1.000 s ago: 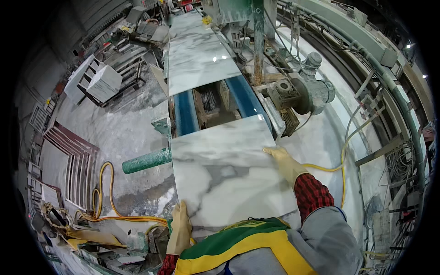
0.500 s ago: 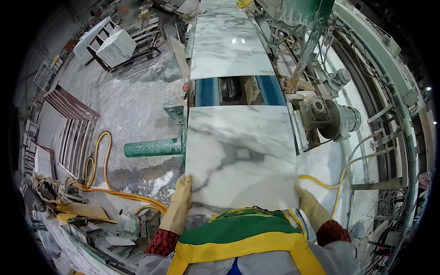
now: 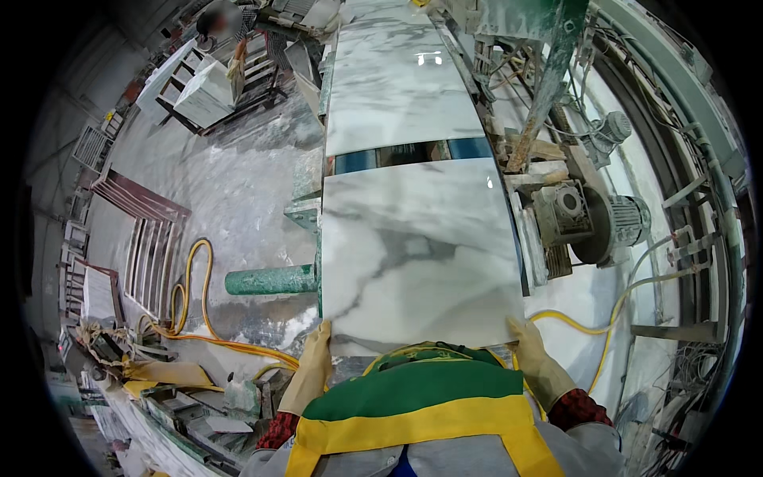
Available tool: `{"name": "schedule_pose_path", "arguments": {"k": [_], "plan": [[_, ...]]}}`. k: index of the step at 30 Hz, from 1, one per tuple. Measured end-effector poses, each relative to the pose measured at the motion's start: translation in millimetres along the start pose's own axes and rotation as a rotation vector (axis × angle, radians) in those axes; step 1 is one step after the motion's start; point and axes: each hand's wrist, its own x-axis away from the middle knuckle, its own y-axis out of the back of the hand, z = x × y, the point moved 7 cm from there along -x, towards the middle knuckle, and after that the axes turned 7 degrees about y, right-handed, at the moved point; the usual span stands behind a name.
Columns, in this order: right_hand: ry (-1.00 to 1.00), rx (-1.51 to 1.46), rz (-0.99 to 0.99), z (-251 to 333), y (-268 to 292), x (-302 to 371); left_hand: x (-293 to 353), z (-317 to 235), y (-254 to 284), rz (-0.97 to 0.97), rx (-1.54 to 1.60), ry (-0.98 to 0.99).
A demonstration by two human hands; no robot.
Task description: The person repeatedly picks up large marble-patterned stone slabs and feeds them through a conveyor-based polishing machine. They guide each slab with gloved hands, then remove and stack the finished slabs on a nearby rack.
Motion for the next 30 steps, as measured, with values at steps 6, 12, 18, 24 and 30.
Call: {"name": "schedule_pose_path", "arguments": {"k": [6, 12, 18, 24, 30], "plan": [[0.309, 0.625, 0.085, 13.4, 2.1, -18.8, -15.6, 0.3, -2.6, -0.056, 0.085, 0.072], [0.292, 0.748, 0.073, 33.7, -5.6, -32.7, -18.8, -14.5, 0.7, -0.053, 0.045, 0.086], [-0.213, -0.163, -0.195, 45.9, -33.2, -34.0, -6.0, -71.3, 9.3, -0.093, -0.153, 0.059], [-0.113, -0.316, -0.239, 42.3, -42.9, -36.7, -24.2, -70.9, 7.5, 0.048, 0.066, 0.132], [-0.131, -0.311, -0.405, 44.5, -47.1, -47.5, -72.3, -41.5, -1.0, -0.015, 0.064, 0.074]]}}
